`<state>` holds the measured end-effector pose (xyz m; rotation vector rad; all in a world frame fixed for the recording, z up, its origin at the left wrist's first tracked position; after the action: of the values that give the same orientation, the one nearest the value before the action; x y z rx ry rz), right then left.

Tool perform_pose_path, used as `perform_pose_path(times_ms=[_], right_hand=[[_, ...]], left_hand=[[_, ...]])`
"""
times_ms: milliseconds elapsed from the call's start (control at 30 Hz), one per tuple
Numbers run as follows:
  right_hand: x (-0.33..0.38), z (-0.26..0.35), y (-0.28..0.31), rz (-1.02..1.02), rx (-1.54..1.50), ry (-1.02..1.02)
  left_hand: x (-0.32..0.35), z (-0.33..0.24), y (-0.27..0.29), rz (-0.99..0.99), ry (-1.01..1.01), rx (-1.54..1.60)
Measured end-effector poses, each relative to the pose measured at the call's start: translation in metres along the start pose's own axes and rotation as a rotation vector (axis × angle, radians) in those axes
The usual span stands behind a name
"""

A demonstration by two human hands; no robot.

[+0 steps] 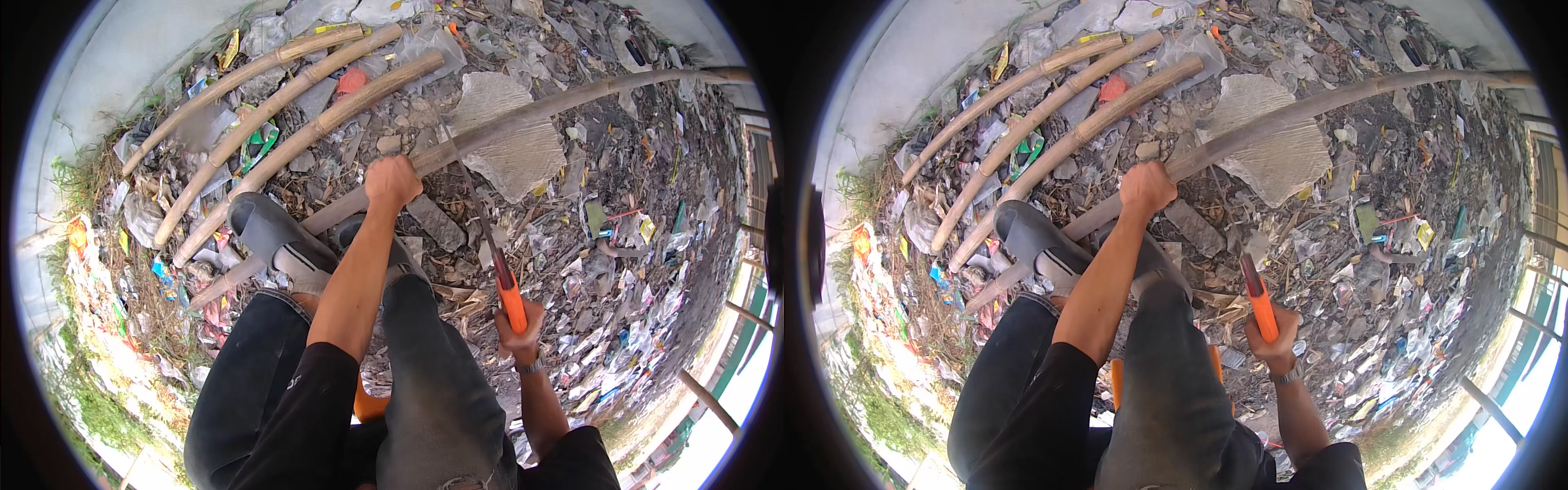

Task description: The person sits on a small stool in a cluttered area and uses a hand saw to cut a long bamboo pole. They hold the pole steady with their left hand and saw through it with their right hand, eventually separating a section of the bamboo.

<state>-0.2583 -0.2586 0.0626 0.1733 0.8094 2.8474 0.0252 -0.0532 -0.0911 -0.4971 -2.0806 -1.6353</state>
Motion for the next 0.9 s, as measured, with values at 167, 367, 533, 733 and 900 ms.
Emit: perform_pose_path(times_ms=[167, 367, 533, 733, 900], right_hand=[[-0.128, 0.028, -0.060, -0.073, -0.019, 0.170], [-0.062, 0.011, -0.020, -0.063, -0.072, 0.021], [-0.036, 0.011, -0.015, -0.038, -0.051, 0.016], [-0.048, 0.024, -0.029, 0.019, -0.042, 0.065], [-0.037, 0.026, -0.030, 0.044, -0.051, 0.058]], left_hand=[[-0.004, -0.006, 0.008, 0.068, 0.019, 0.053], [-0.004, 0.011, 0.006, -0.054, -0.078, 0.116], [0.003, 0.042, 0.013, -0.001, 0.017, 0.076], [-0.001, 0.044, 0.011, 0.038, 0.062, 0.032], [0.000, 0.042, 0.011, 0.064, 0.063, 0.022]])
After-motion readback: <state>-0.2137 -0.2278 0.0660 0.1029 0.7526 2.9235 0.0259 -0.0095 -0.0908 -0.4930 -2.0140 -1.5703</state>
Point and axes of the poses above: each hand's wrist, its own x-axis away from the middle knuckle, its own y-axis out of the back of the hand, z = x × y, the point moved 9 cm from there along -x, towards the middle knuckle, and after that the axes turned 11 degrees about y, right-handed, at the moved point
